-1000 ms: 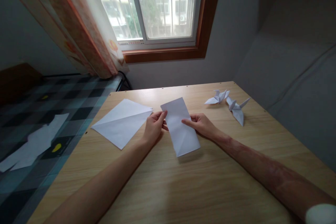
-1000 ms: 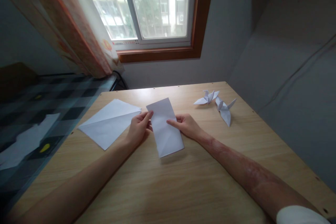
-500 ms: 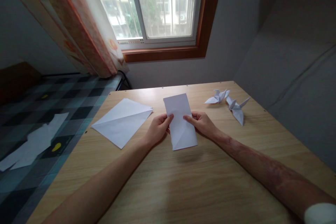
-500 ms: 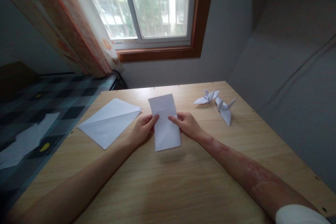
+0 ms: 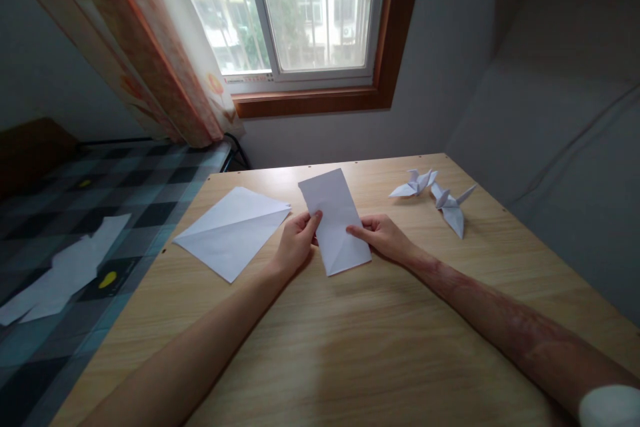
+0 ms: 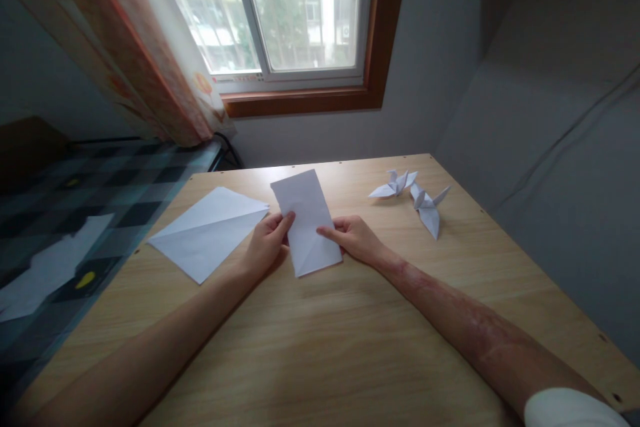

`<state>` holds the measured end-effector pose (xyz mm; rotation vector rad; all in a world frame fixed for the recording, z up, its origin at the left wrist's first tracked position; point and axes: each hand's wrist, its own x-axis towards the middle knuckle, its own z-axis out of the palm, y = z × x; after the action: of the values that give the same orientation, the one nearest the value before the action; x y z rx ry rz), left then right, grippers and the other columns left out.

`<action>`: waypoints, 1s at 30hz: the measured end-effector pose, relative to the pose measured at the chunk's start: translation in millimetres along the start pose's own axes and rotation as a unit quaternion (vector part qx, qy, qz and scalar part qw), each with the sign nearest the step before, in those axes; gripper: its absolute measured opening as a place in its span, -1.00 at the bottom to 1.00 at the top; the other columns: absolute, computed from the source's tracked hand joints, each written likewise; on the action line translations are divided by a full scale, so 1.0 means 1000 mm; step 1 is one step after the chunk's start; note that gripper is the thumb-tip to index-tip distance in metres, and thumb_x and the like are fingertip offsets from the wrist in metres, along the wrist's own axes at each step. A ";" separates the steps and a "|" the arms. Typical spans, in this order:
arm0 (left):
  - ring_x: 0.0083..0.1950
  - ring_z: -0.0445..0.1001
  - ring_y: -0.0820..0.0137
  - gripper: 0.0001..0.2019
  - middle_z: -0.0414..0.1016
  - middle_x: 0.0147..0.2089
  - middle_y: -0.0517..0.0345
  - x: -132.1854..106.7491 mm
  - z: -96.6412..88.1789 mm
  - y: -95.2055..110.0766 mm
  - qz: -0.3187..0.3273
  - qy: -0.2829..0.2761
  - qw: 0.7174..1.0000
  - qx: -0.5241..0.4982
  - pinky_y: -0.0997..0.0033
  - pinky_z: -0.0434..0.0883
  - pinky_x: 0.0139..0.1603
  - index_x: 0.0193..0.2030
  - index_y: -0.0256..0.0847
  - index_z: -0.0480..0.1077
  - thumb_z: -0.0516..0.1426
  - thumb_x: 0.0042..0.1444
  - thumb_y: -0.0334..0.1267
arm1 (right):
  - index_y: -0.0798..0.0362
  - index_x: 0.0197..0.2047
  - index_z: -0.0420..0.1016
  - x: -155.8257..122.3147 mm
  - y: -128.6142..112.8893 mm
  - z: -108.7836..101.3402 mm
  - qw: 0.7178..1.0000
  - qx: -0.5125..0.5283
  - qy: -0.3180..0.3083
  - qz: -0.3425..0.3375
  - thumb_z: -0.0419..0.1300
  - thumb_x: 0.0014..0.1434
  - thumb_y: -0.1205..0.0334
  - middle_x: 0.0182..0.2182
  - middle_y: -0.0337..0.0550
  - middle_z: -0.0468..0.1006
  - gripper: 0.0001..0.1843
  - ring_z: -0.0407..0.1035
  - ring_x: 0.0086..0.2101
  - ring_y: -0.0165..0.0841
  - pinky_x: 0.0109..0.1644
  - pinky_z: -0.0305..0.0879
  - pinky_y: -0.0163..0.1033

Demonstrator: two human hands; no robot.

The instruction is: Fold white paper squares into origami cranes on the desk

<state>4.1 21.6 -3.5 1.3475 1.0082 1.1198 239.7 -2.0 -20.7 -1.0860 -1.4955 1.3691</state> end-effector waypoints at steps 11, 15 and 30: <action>-0.48 0.44 0.43 -0.46 0.55 -0.43 0.18 0.005 -0.002 -0.011 -0.014 0.043 0.998 -0.047 0.49 0.38 -0.48 -0.25 -0.26 0.56 0.37 0.14 0.29 | 0.12 -0.34 0.71 -0.001 -0.001 -0.002 0.999 -0.039 -0.021 0.010 0.32 0.30 -0.42 -0.60 -0.17 0.61 -0.32 0.34 -0.61 -0.40 -0.56 0.14 -0.33; -0.50 0.45 0.43 -0.45 0.56 -0.43 0.18 0.006 -0.003 -0.013 -0.018 0.053 0.997 -0.061 0.49 0.38 -0.50 -0.27 -0.25 0.55 0.39 0.12 0.29 | 0.12 -0.42 0.66 -0.003 -0.003 -0.003 0.996 -0.074 -0.039 -0.013 0.27 0.35 -0.41 -0.64 -0.15 0.58 -0.28 0.33 -0.61 -0.42 -0.53 0.11 -0.34; -0.52 0.42 0.44 -0.46 0.51 -0.49 0.18 0.011 -0.007 -0.022 -0.019 0.040 0.997 -0.056 0.48 0.39 -0.50 -0.35 -0.24 0.55 0.38 0.14 0.29 | 0.06 -0.57 0.54 -0.004 -0.001 -0.002 0.992 -0.117 -0.041 -0.040 0.11 0.42 -0.48 -0.61 -0.12 0.57 -0.16 0.39 -0.58 -0.37 -0.52 0.17 -0.33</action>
<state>-0.6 35.1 -24.3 1.1968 1.0092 1.1926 242.5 -5.6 -19.7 -1.1099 -1.7749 1.2194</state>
